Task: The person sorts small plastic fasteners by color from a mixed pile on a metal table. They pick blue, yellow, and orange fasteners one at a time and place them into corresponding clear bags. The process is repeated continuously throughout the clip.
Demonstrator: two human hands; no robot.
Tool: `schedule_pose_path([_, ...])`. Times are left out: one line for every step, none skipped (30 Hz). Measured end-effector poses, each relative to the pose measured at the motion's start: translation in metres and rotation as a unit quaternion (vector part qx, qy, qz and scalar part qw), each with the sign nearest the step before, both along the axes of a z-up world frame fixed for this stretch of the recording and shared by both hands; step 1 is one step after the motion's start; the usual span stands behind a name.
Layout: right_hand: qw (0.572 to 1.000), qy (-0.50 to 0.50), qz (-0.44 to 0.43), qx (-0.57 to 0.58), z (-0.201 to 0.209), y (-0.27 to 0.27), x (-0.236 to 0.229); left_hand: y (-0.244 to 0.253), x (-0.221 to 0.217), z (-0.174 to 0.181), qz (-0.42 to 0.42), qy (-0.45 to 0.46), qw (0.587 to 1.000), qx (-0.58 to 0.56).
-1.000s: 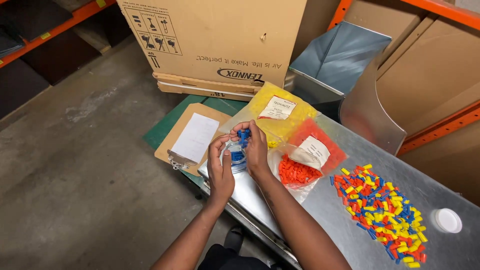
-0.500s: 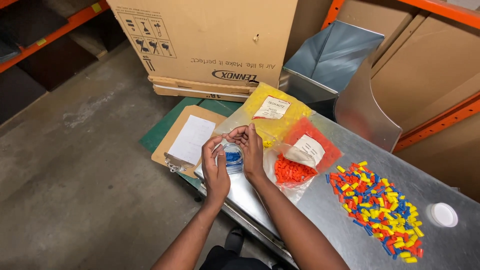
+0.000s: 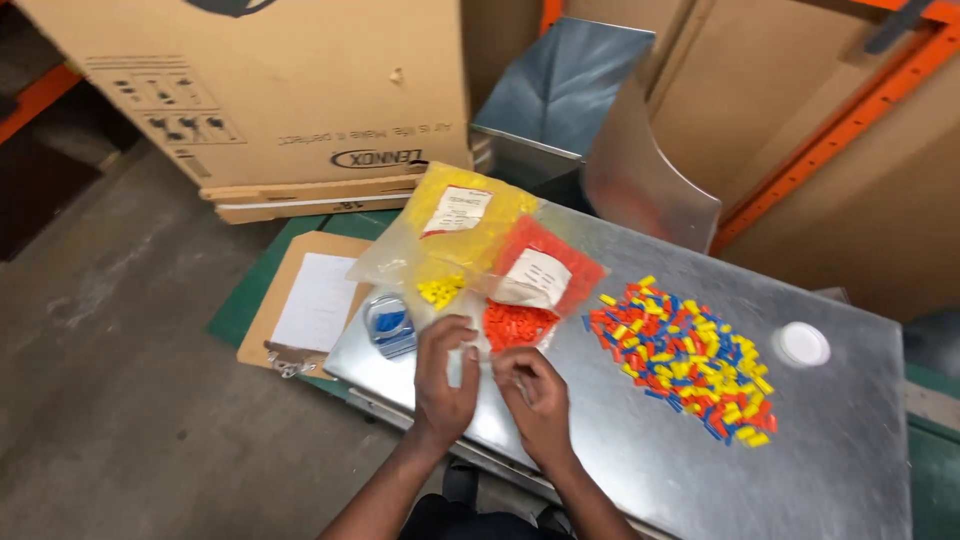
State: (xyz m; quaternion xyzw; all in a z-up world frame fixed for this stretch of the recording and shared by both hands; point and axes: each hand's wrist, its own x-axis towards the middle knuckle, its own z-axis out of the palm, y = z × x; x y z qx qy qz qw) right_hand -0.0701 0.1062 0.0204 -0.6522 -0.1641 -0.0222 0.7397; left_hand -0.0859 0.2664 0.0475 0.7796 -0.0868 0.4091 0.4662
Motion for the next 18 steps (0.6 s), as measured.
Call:
schedule_pose_path([1.0,-0.013,-0.006,0.013,-0.009,-0.02,-0.005,-0.013,0.001,-0.002,-0.058,-0.003,0.998,0.018])
schedule_pose_path([1.0,-0.012,-0.017,0.013,-0.013,-0.041,-0.009,-0.028,0.003,-0.001,-0.069,-0.003,0.997,0.018])
schedule_pose_path([0.998,-0.008,-0.065,-0.023,-0.017,-0.062,-0.013,-0.043,0.006,0.002,-0.132,0.029,0.991,0.02])
schedule_pose_path([0.992,-0.002,-0.113,-0.058,-0.021,-0.082,-0.017,-0.057,0.008,0.004,-0.195,0.061,0.979,0.023])
schedule_pose_path([0.991,-0.001,-0.123,-0.059,-0.028,-0.102,-0.018,-0.071,0.014,-0.002,-0.205,0.062,0.976,0.023])
schedule_pose_path([0.977,0.01,-0.18,-0.117,-0.034,-0.122,-0.019,-0.084,0.021,-0.008,-0.226,0.117,0.967,0.029])
schedule_pose_path([0.956,0.021,-0.235,-0.175,-0.039,-0.142,-0.02,-0.098,0.027,-0.013,-0.246,0.171,0.953,0.035])
schedule_pose_path([0.953,0.023,-0.244,-0.176,-0.042,-0.159,-0.02,-0.11,0.041,-0.03,-0.256,0.171,0.951,0.035])
schedule_pose_path([0.939,0.023,-0.268,-0.215,-0.046,-0.175,-0.021,-0.122,0.053,-0.047,-0.248,0.181,0.949,0.067])
schedule_pose_path([0.922,0.025,-0.292,-0.254,-0.05,-0.19,-0.022,-0.133,0.065,-0.065,-0.241,0.19,0.947,0.1])
schedule_pose_path([0.92,0.025,-0.298,-0.254,-0.052,-0.201,-0.02,-0.142,0.075,-0.074,-0.247,0.189,0.945,0.101])
schedule_pose_path([0.9,0.002,-0.31,-0.305,-0.053,-0.212,-0.019,-0.151,0.085,-0.083,-0.218,0.204,0.94,0.168])
schedule_pose_path([0.878,-0.021,-0.32,-0.355,-0.055,-0.224,-0.016,-0.16,0.095,-0.091,-0.186,0.217,0.929,0.234])
schedule_pose_path([0.876,-0.02,-0.326,-0.354,-0.061,-0.23,-0.009,-0.166,0.106,-0.096,-0.191,0.214,0.928,0.236])
schedule_pose_path([0.866,-0.07,-0.317,-0.381,-0.066,-0.237,-0.005,-0.171,0.115,-0.101,-0.165,0.203,0.921,0.288])
schedule_pose_path([0.852,-0.12,-0.306,-0.408,-0.072,-0.244,0.0,-0.177,0.123,-0.107,-0.138,0.19,0.911,0.34])
schedule_pose_path([0.851,-0.117,-0.31,-0.408,-0.054,-0.238,0.002,-0.181,0.125,-0.103,-0.142,0.189,0.91,0.341])
schedule_pose_path([0.853,-0.05,-0.286,-0.434,-0.036,-0.232,0.004,-0.184,0.127,-0.098,-0.138,0.216,0.904,0.341])
